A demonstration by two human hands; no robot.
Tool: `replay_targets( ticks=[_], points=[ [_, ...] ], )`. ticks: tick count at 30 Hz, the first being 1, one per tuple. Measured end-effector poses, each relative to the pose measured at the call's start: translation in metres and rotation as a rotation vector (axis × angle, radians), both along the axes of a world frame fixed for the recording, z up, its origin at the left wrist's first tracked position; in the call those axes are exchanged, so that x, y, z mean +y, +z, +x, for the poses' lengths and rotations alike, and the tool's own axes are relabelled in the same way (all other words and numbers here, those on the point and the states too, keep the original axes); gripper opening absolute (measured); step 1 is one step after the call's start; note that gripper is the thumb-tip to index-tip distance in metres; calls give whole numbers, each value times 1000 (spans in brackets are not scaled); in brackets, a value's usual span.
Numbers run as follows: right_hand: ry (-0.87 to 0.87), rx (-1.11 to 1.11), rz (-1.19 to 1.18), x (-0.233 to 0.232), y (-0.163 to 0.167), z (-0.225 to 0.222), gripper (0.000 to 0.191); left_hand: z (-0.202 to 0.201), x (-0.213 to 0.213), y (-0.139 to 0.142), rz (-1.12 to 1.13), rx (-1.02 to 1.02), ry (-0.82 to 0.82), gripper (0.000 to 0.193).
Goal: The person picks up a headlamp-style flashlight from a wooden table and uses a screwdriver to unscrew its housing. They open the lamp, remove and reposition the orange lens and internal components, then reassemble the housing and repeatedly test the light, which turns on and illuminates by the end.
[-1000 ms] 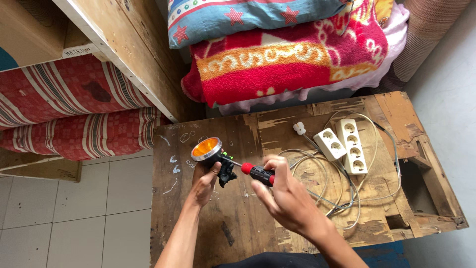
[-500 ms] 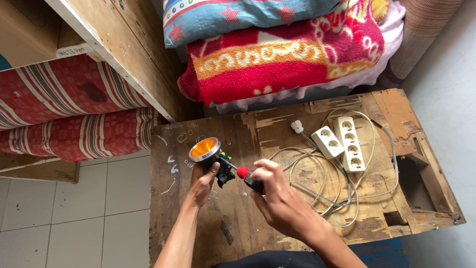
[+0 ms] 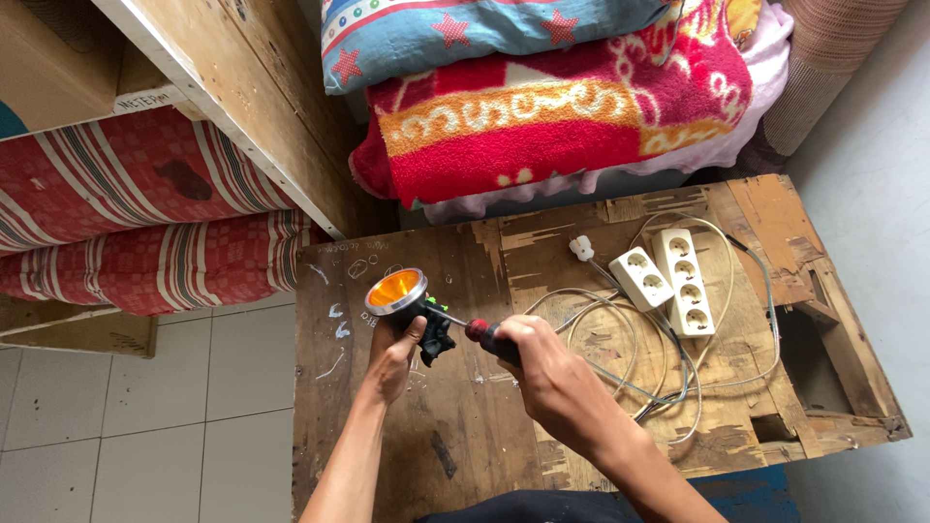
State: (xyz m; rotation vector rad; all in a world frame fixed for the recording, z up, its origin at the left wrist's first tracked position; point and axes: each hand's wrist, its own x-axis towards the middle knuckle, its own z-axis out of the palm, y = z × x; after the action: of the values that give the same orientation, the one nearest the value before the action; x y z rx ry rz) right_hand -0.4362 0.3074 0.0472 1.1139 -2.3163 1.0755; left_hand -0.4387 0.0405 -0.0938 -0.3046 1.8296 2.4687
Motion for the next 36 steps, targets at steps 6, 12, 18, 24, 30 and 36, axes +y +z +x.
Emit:
replay_targets(
  ticks=[6, 12, 18, 24, 30, 36],
  points=[
    [-345, -812, 470, -6, -2, -4, 41, 2, 3, -8, -38, 44, 33, 50],
    [49, 46, -32, 1, 2, -3, 24, 3, 3, -8, -111, 41, 6, 44],
    [-279, -691, 491, -10, 5, 0, 37, 2, 10, -6, 2, 43, 45, 45],
    [31, -118, 33, -1, 5, 4, 32, 2, 3, -11, -10, 67, 31, 43],
    [-138, -306, 88, -8, -14, 0, 40, 1, 4, -6, -76, 43, 30, 42],
    [-315, -591, 275, -9, -6, 1, 41, -4, 3, 5, -129, 56, 25, 41]
  ],
)
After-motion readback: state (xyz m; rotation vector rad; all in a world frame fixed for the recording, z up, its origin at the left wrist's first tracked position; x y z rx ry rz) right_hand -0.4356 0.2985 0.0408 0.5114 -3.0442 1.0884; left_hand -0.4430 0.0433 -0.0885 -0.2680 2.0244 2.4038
